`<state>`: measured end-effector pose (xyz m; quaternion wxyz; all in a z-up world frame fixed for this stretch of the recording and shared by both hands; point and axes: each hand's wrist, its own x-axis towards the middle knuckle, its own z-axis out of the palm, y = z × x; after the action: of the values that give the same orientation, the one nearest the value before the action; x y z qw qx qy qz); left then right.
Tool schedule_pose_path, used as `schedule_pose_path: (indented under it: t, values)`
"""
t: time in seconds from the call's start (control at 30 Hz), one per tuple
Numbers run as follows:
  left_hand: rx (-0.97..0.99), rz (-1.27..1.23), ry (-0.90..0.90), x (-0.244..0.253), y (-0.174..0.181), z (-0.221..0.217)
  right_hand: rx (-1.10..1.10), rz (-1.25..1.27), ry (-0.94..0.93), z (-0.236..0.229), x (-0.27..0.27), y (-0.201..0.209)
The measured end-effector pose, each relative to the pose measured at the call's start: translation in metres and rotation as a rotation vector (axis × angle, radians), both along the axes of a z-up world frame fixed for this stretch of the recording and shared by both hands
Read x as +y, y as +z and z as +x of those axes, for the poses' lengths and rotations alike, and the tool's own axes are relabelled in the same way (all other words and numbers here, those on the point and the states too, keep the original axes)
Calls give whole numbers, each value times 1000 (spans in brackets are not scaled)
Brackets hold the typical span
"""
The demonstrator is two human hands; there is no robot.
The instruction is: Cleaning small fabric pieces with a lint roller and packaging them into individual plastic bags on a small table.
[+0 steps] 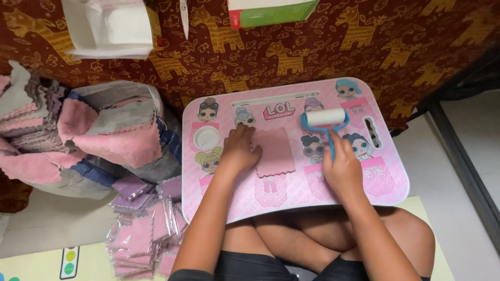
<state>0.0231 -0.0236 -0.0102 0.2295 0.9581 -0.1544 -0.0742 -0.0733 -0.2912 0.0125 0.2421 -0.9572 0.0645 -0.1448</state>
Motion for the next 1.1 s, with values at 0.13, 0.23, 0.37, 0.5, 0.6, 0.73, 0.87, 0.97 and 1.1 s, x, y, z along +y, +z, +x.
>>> schedule_pose_path:
  t: [0.13,0.23,0.37,0.5,0.6,0.73,0.87,0.97,1.1]
  values:
    - [-27,10,16,-1,0,-5,-94,-25,-32,27,-7,-18]
    - [-32,-33,5,2,-9,-1,-101,-161,-45,30,-3,-20]
    - [49,-74,-66,3,-22,12,-255,-170,127,38,18,-19]
    - [168,-236,-150,3,-18,10,-166,-336,324,51,45,-3]
    - [282,-402,-100,5,8,0,100,-179,493,74,42,-4]
    - [227,-515,-125,14,12,-7,402,-20,498,85,46,4]
    - [-70,-522,-92,16,4,-7,191,94,535,81,43,14]
    - [-422,-466,-117,12,28,-16,-149,-4,571,78,32,15]
    - [-811,-340,-219,12,27,-36,-408,-120,588,40,24,29]
